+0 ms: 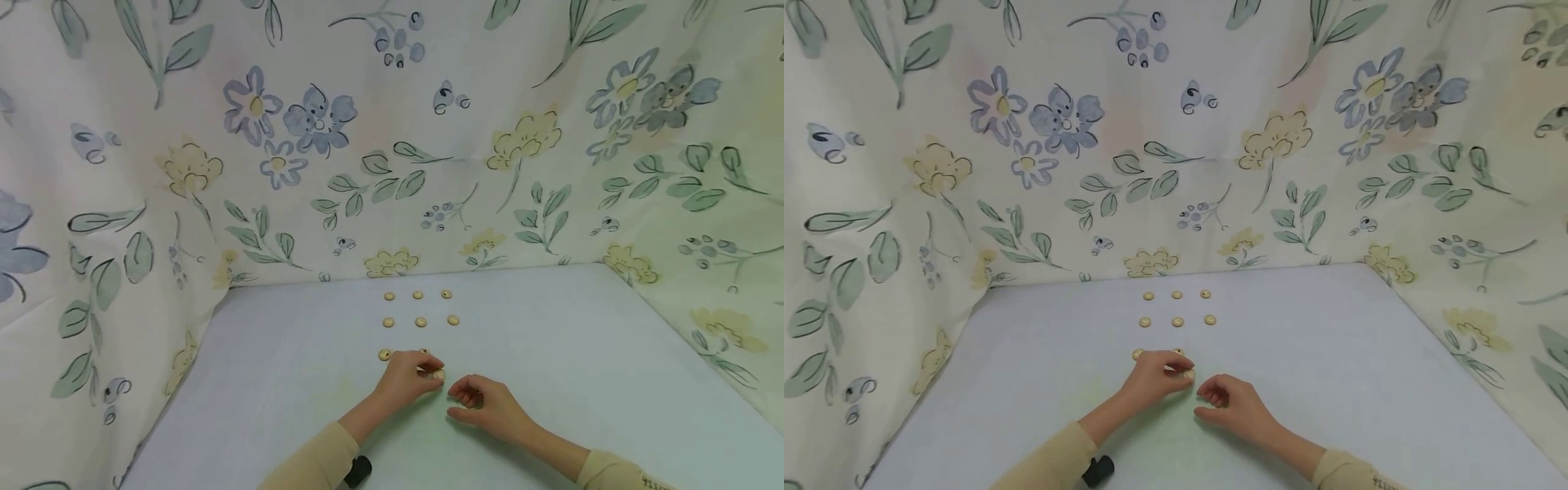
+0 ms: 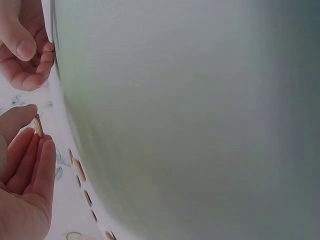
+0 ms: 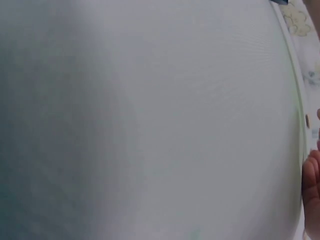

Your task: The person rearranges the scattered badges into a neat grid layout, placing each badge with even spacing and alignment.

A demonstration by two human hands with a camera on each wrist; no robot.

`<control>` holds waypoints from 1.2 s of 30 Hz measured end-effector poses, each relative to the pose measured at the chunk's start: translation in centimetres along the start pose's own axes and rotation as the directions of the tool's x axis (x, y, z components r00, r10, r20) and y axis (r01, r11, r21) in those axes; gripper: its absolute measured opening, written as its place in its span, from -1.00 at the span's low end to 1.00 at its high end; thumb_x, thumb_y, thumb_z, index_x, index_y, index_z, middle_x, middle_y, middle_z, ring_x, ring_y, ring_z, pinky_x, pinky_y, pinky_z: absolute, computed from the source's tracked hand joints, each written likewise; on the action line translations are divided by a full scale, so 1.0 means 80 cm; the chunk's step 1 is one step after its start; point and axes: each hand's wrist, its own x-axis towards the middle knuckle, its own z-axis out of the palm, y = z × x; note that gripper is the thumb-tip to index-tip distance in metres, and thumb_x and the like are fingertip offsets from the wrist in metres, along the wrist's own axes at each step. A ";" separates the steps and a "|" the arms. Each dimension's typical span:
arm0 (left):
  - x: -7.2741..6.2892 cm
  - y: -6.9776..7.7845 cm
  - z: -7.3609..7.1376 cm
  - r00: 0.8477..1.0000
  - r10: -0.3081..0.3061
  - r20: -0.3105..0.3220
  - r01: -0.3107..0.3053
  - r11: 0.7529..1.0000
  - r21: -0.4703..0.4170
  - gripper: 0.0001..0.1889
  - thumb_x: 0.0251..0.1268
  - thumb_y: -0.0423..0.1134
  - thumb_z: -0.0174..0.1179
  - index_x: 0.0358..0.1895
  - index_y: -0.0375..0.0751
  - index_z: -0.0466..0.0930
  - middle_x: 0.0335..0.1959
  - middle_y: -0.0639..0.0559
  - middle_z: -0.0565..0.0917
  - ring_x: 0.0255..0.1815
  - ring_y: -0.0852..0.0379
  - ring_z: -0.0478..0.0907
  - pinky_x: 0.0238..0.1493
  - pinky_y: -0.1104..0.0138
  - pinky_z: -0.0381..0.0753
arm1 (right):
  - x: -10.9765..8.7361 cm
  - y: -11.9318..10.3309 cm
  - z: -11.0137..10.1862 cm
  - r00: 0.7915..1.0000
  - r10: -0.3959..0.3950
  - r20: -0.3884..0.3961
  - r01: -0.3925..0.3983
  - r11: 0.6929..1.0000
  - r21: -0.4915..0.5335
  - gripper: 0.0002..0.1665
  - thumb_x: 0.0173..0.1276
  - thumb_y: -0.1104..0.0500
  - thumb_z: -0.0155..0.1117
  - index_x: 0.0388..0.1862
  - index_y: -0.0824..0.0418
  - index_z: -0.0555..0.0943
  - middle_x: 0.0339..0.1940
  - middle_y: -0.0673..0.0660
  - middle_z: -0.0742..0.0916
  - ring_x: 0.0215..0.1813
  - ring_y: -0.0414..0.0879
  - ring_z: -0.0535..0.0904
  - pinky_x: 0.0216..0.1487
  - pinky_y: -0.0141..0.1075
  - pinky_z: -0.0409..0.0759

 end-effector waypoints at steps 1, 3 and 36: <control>0.005 0.000 0.003 1.000 -0.002 -0.004 0.002 1.000 0.003 -0.81 0.11 -0.41 0.38 -0.18 -0.33 0.73 -0.27 -0.02 0.75 -0.22 0.14 0.66 -0.17 0.41 0.65 | -0.001 -0.001 0.000 1.000 -0.005 0.001 0.005 1.000 0.004 -0.68 0.17 0.03 0.50 -0.16 0.12 0.64 -0.30 -0.03 0.67 -0.28 -0.16 0.56 -0.24 -0.38 0.60; 0.016 0.000 0.010 1.000 -0.008 -0.011 0.009 1.000 0.022 -0.81 0.11 -0.40 0.38 -0.17 -0.31 0.74 -0.28 -0.01 0.75 -0.23 0.17 0.66 -0.18 0.45 0.63 | -0.002 -0.001 0.000 1.000 -0.005 0.001 0.005 1.000 0.015 -0.68 0.17 0.02 0.50 -0.16 0.11 0.64 -0.30 -0.03 0.68 -0.28 -0.16 0.56 -0.24 -0.39 0.60; 0.074 -0.001 0.059 0.998 0.045 -0.039 -0.023 0.895 0.445 -0.85 0.02 -0.38 0.32 -0.29 -0.15 0.74 -0.43 0.14 0.66 -0.38 0.26 0.53 -0.32 0.50 0.49 | -0.010 -0.017 -0.001 1.000 0.010 -0.016 -0.010 1.000 -0.007 -0.73 0.19 0.20 0.47 -0.17 0.27 0.64 -0.31 0.08 0.69 -0.30 -0.06 0.57 -0.27 -0.40 0.59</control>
